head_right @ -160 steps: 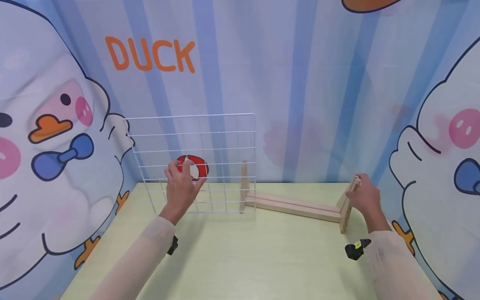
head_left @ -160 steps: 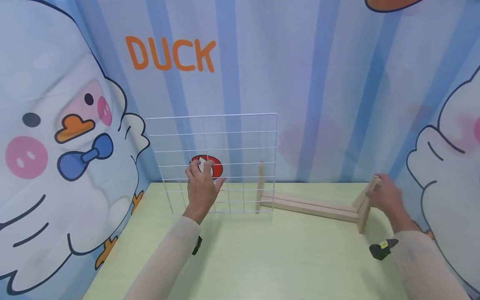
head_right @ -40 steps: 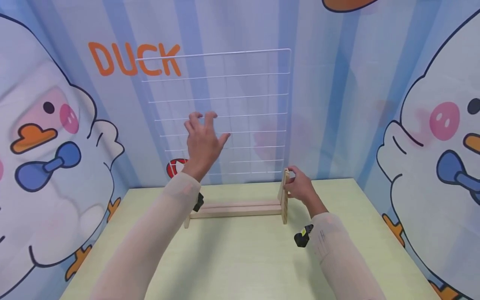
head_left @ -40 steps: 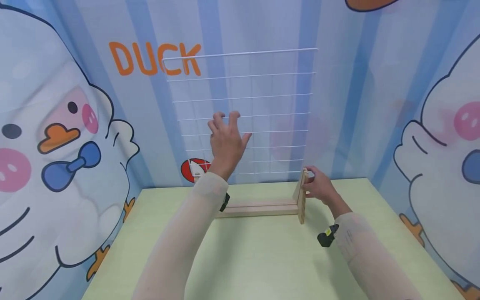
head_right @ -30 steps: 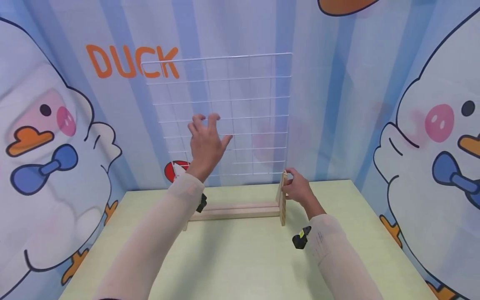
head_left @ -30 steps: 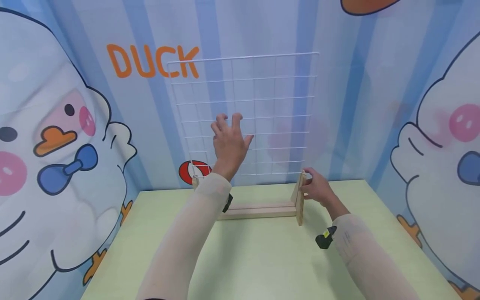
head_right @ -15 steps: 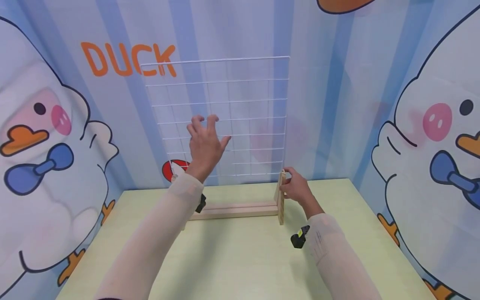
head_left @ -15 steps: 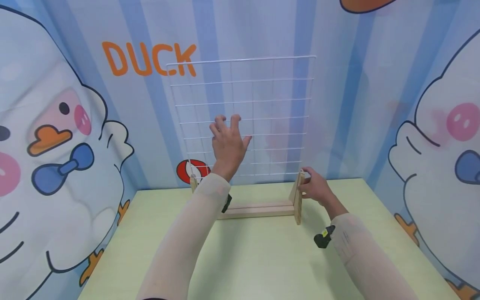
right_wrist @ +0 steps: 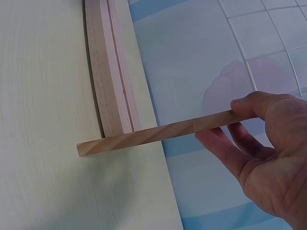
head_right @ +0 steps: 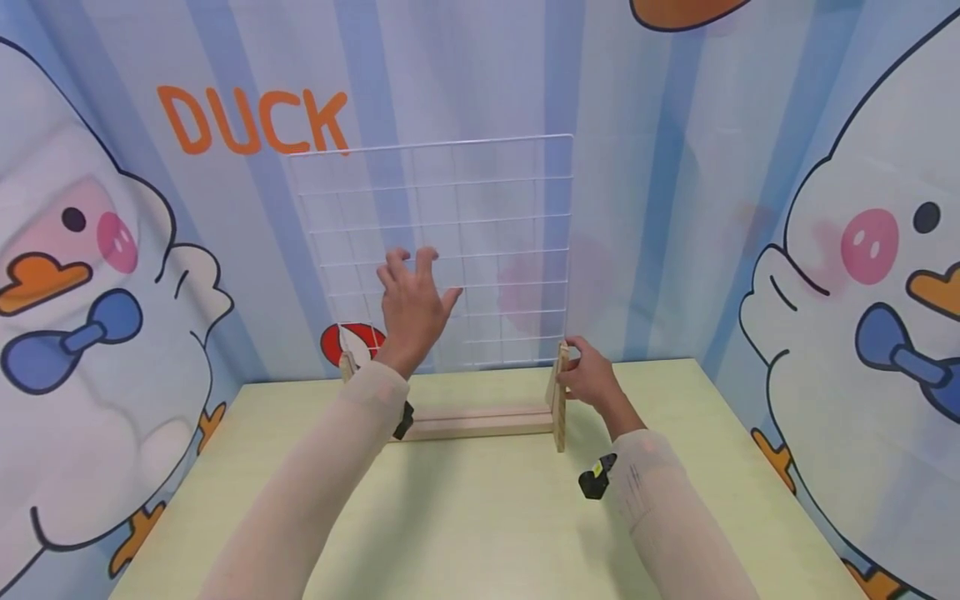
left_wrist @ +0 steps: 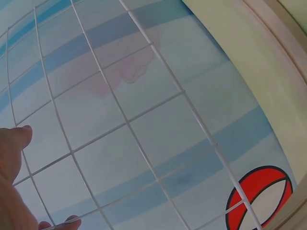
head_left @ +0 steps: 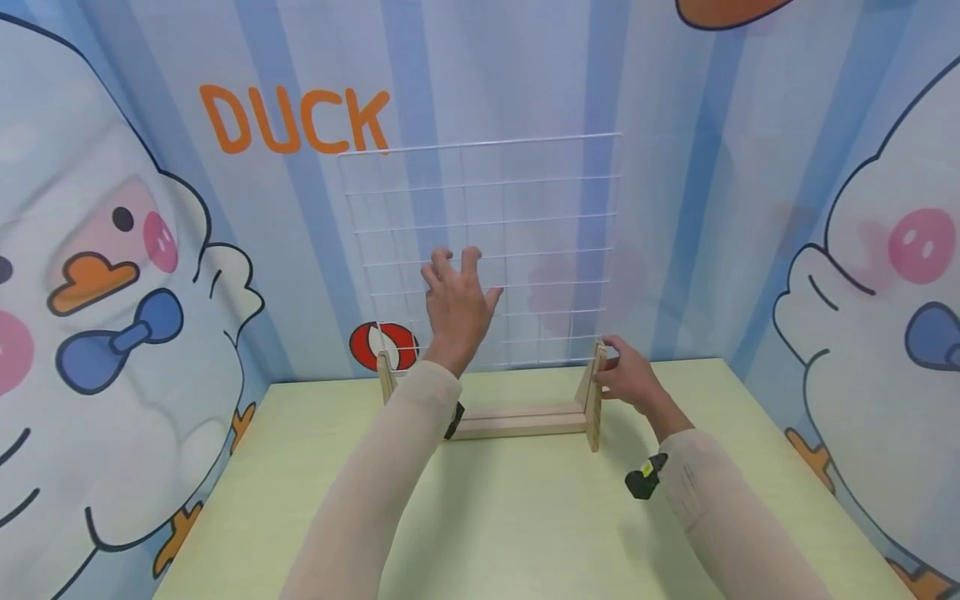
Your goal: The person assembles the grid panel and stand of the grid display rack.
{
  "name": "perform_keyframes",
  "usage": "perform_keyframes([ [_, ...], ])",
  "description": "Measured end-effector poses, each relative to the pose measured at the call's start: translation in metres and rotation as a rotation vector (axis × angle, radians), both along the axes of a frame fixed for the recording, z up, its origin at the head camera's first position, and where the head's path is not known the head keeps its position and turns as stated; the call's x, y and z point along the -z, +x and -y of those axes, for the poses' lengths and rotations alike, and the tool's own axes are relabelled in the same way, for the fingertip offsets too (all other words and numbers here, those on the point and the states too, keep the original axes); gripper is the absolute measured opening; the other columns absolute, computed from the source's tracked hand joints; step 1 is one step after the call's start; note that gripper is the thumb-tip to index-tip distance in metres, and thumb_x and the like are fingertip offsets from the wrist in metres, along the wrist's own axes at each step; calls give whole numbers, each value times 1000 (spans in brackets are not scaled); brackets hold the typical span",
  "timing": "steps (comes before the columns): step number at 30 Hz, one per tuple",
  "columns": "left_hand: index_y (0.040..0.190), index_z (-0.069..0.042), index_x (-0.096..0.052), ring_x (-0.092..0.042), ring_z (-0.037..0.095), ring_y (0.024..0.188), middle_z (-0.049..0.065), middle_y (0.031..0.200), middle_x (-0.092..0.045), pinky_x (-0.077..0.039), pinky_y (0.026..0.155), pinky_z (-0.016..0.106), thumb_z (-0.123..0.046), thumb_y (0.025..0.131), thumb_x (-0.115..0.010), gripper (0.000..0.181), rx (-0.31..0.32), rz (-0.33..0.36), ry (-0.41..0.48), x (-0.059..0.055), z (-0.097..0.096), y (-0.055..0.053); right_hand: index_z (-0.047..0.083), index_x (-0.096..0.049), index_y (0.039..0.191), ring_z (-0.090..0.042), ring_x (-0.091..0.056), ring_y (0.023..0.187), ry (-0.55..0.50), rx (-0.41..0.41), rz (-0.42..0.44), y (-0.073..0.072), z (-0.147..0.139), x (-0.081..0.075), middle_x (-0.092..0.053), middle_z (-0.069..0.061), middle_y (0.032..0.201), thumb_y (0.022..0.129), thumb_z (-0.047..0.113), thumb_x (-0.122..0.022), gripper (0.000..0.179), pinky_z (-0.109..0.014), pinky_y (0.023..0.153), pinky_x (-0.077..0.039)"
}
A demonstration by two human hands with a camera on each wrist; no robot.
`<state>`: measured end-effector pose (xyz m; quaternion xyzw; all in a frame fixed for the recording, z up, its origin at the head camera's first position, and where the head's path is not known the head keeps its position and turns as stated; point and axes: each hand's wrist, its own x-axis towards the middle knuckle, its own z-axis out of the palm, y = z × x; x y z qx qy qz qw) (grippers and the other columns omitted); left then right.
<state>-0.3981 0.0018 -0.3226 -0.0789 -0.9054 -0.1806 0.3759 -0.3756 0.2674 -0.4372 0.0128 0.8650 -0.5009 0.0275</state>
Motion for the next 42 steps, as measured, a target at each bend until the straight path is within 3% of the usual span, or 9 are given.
perform_keyframes([
  [22,135,-21,-47,-49,34,117,19,140,-43,-60,67,33,-45,90,-77,59,-26,19,-9,26,3,-1,9,-22,160,-49,-55,130,10,3,7,2,0,2,-52,-33,139,100,3,-57,70,-49,91,-60],
  [36,134,-23,-48,-49,35,117,17,138,-44,-59,63,33,-47,89,-77,59,-38,11,-52,35,2,-2,9,-25,158,-49,-57,127,-7,-18,-2,2,0,1,-52,-33,137,99,3,-58,68,-50,90,-60],
  [42,133,-22,-49,-50,35,115,18,138,-44,-57,60,33,-47,88,-78,59,-40,10,-51,38,2,-2,6,-23,158,-49,-56,128,50,-40,2,1,-1,-6,-51,-33,137,100,3,-59,69,-49,92,-60],
])
